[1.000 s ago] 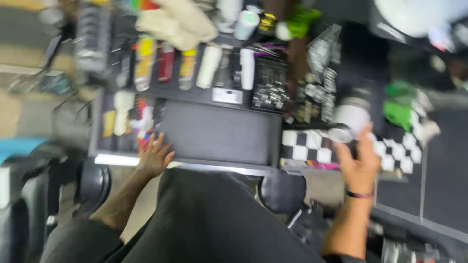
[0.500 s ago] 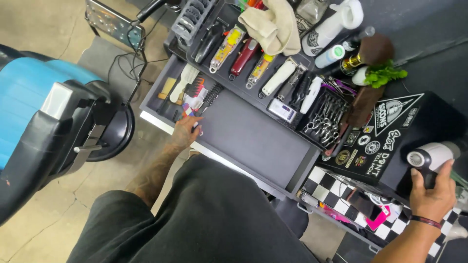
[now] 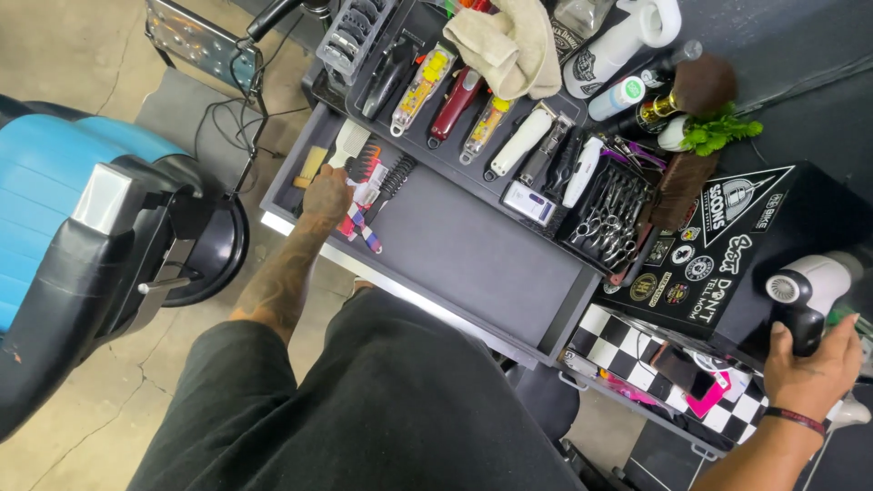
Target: The person organizes a drawer in a barber station by first wiping the interior surface with a spray bottle and a cloth. They then place a folded towel inside the drawer and arrange several hair clippers and trimmers in a row on top of the towel.
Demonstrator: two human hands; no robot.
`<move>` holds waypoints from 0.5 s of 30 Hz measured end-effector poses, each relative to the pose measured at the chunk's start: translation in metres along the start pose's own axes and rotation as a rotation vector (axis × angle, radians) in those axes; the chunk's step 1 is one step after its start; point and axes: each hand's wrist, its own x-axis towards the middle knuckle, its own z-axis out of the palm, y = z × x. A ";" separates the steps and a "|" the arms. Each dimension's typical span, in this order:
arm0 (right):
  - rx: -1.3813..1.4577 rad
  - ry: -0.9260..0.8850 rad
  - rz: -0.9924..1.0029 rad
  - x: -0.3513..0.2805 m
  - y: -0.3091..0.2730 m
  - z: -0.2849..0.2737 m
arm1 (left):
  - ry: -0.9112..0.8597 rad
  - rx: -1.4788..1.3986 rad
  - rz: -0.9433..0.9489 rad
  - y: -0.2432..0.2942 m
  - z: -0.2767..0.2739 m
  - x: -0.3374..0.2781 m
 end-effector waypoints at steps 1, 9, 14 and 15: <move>-0.002 0.000 0.003 -0.002 -0.005 -0.003 | -0.001 0.000 0.003 0.005 -0.008 0.004; -0.042 0.127 -0.140 -0.020 -0.062 -0.050 | -0.361 0.044 -0.179 0.026 -0.050 0.017; -0.018 0.263 -0.146 -0.040 -0.110 -0.052 | -0.100 0.314 0.093 -0.004 -0.044 0.006; 0.029 0.297 -0.150 -0.046 -0.119 -0.049 | 0.190 -0.100 -0.005 -0.019 -0.029 0.006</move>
